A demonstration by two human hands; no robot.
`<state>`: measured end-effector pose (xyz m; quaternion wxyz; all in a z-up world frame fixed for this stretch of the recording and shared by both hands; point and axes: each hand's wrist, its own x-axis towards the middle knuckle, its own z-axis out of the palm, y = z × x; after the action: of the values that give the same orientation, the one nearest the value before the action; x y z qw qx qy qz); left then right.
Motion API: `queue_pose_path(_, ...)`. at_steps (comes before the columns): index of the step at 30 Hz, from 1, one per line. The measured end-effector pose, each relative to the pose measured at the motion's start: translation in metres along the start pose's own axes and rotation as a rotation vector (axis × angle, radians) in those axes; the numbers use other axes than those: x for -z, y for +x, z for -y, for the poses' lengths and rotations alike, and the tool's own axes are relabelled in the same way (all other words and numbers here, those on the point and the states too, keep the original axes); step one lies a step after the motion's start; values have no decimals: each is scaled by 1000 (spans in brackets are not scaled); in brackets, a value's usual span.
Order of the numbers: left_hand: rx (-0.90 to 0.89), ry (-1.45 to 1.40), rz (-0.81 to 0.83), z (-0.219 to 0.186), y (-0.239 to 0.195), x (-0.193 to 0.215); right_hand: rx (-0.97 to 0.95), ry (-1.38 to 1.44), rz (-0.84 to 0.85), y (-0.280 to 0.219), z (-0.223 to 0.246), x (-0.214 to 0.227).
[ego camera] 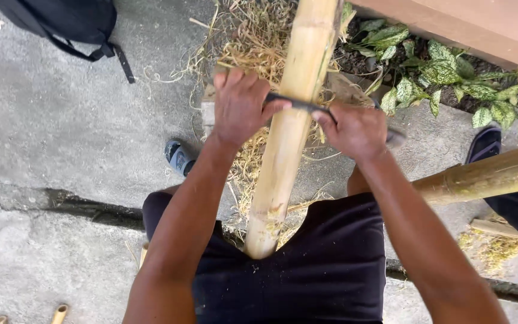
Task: The recorder uses a large knife or machete to shave or strip the outer layer of a bamboo stalk while it is braced on a wooden block.
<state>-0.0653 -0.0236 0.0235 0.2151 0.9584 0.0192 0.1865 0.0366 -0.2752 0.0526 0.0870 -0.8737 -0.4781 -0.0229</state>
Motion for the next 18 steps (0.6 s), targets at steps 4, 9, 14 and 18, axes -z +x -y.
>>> queue_pose_path(4, 50, -78, 56, -23, -57, 33, -98, 110, 102, -47, 53, 6)
queue_pose_path(9, 83, -108, 181, -58, -142, 61, -196, 197, 230, -118, 119, 17)
queue_pose_path(14, 185, -109, 212, -76, -178, 70, -141, 303, 218, -129, 135, 34)
queue_pose_path(18, 248, -138, 177, -45, -119, 25, -80, 69, 352, -66, 71, 25)
